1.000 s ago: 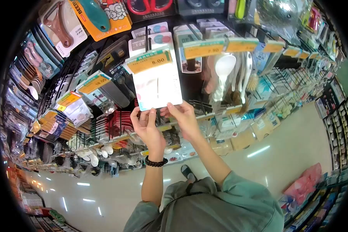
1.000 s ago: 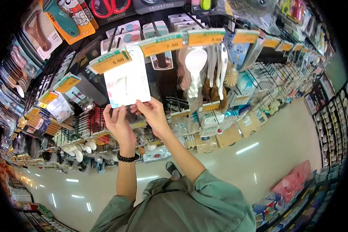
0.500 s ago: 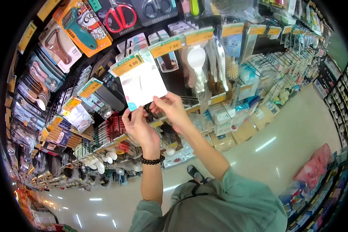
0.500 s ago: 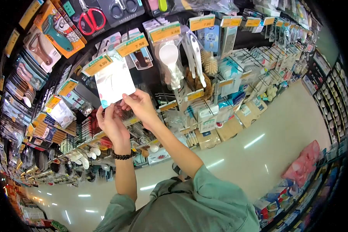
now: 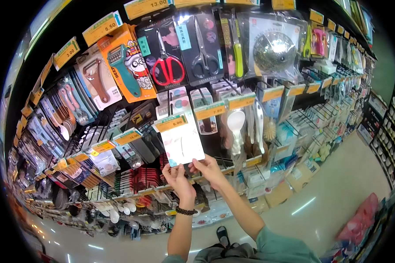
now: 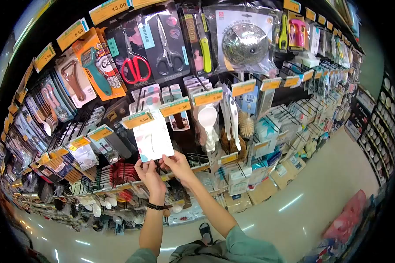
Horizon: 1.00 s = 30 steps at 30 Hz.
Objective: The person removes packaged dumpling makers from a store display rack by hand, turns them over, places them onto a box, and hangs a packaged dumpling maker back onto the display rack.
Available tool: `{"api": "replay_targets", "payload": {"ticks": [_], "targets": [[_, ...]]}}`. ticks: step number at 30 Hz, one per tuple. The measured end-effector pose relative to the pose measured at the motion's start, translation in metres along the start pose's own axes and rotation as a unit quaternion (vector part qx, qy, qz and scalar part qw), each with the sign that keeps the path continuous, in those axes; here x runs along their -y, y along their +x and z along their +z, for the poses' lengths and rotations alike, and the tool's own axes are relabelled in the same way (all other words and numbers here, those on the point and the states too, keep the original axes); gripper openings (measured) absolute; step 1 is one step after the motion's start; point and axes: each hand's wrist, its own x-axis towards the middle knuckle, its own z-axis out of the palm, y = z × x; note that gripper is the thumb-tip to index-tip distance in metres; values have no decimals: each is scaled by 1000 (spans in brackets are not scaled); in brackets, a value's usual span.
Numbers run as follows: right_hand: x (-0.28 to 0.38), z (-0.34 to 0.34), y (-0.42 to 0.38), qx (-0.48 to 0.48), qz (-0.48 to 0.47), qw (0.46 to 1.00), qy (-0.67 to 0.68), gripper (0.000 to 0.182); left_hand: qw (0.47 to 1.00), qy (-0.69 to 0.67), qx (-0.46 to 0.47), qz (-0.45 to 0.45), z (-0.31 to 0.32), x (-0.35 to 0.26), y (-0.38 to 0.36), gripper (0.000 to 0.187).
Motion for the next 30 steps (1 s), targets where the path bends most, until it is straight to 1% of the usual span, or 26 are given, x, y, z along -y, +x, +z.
{"api": "replay_targets", "payload": {"ticks": [4, 8, 11, 15, 16, 19, 24, 27, 28, 30], "targets": [[-12, -10, 13, 16, 13, 1000, -10, 19, 1000, -11, 13, -5, -7, 16, 11, 37], [-20, -15, 19, 30, -8, 999, -12, 18, 1000, -18, 1, 7, -8, 30, 15, 39], [-28, -25, 27, 39, -17, 998, -37, 18, 999, -32, 7, -1, -3, 30, 15, 40], [-32, -32, 33, 55, -28, 997, -51, 19, 999, -39, 16, 22, -6, 42, 19, 40], [-30, -32, 33, 53, -18, 997, -55, 19, 999, -44, 6, 21, -3, 41, 19, 39], [-37, -34, 40, 52, -21, 997, -58, 18, 998, -41, 22, 42, -8, 52, 28, 38], [-42, -32, 62, 11, -2, 997, -80, 18, 999, -29, 14, 2, -17, 73, 57, 42], [-35, -31, 73, 1, 38, 994, -99, 18, 1000, -6, 23, -19, -17, 78, 72, 43], [-36, -32, 76, -1, 42, 995, -87, 18, 999, -1, 3, -40, -13, 75, 74, 42], [-37, -34, 81, -27, 58, 997, -54, 20, 998, 4, 19, -58, -15, 83, 82, 40]]}}
